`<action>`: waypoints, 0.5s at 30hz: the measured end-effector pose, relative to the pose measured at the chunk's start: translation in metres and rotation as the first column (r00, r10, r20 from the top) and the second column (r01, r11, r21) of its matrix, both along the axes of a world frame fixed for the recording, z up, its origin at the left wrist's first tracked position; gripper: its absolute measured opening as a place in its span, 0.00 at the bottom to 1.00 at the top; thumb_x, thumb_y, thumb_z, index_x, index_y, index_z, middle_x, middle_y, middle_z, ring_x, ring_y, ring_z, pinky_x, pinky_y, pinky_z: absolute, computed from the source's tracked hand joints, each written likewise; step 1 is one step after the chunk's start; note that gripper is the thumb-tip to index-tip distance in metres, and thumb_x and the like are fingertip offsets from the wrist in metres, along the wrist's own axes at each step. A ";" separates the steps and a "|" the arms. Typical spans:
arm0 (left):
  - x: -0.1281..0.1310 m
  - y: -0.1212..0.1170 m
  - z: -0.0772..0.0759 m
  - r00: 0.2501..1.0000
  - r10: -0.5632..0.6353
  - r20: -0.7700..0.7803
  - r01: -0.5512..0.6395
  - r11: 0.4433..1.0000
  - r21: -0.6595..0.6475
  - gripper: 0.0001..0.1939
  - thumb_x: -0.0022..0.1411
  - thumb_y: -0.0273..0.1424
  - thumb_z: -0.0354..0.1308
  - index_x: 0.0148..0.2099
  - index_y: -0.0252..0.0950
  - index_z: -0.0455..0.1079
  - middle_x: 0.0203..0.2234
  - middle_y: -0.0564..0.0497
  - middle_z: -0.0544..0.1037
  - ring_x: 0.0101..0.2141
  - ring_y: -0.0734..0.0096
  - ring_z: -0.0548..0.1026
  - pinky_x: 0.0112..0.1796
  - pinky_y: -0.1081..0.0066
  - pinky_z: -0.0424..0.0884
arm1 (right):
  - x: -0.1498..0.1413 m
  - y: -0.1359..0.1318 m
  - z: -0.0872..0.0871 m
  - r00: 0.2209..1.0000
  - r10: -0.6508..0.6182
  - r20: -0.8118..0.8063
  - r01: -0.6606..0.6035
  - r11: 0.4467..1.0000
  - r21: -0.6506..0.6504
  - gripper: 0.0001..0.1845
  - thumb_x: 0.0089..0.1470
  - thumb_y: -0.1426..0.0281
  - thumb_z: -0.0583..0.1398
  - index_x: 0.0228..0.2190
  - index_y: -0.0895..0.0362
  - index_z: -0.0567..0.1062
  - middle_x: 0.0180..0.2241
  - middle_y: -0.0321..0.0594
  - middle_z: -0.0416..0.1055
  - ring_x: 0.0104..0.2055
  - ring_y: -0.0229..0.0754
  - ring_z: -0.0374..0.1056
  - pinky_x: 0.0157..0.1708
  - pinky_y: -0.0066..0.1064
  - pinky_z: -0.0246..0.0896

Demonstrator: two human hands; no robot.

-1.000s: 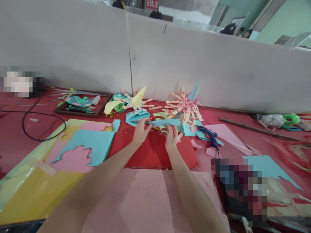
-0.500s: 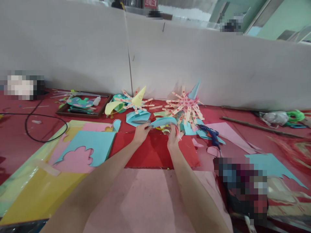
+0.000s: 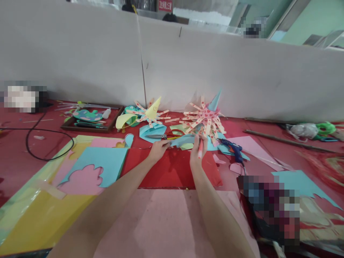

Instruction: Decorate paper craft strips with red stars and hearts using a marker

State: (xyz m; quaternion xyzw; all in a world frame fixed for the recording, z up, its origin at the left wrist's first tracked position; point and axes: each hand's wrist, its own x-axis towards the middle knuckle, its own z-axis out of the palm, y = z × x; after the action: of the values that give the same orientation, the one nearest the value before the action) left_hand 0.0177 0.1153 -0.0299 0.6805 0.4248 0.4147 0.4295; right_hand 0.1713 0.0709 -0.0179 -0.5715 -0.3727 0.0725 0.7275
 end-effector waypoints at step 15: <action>-0.003 -0.015 0.022 0.991 -0.132 -0.011 0.132 0.990 0.052 0.17 0.47 0.22 0.50 0.38 0.41 0.74 0.34 0.54 0.78 0.27 0.72 0.73 0.36 0.72 0.67 | 0.001 -0.014 0.004 0.994 -0.095 0.058 0.092 0.995 0.048 0.14 0.54 0.67 0.52 0.43 0.58 0.61 0.53 0.51 0.57 0.57 0.43 0.55 0.53 0.42 0.54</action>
State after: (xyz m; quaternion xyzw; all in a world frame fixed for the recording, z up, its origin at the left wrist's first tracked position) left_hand 0.0146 0.1000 -0.0074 0.7199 0.3694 0.3938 0.4362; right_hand 0.1727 0.0564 -0.0136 -0.5735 -0.3689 0.0126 0.7313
